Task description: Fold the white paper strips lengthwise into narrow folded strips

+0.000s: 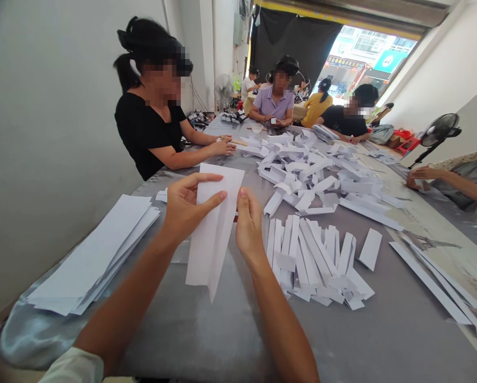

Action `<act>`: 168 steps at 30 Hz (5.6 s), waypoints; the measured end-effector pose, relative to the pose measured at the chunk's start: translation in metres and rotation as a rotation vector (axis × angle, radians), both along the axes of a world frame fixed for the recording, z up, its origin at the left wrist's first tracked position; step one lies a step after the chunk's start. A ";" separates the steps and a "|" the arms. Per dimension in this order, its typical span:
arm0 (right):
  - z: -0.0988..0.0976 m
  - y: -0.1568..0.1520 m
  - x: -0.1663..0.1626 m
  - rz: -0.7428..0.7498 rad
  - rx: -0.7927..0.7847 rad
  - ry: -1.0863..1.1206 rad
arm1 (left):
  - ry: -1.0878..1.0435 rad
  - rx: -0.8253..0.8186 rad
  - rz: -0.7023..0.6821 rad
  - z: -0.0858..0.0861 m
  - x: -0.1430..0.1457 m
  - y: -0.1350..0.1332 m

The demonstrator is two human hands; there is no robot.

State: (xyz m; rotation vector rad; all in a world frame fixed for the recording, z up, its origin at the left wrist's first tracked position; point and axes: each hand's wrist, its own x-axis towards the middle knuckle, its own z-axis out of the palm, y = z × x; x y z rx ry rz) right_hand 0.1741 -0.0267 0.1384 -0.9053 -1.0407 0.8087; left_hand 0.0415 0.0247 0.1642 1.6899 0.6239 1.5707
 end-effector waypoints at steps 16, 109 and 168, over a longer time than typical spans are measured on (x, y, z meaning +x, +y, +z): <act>0.008 -0.003 -0.005 -0.080 0.110 -0.109 | -0.022 -0.112 -0.076 0.008 -0.001 -0.013; 0.017 -0.016 0.014 0.194 -0.065 -0.349 | 0.005 -0.362 -0.125 0.014 -0.023 0.001; 0.032 -0.030 0.061 0.067 -0.177 -0.396 | -0.139 -0.419 -0.141 -0.002 -0.022 0.025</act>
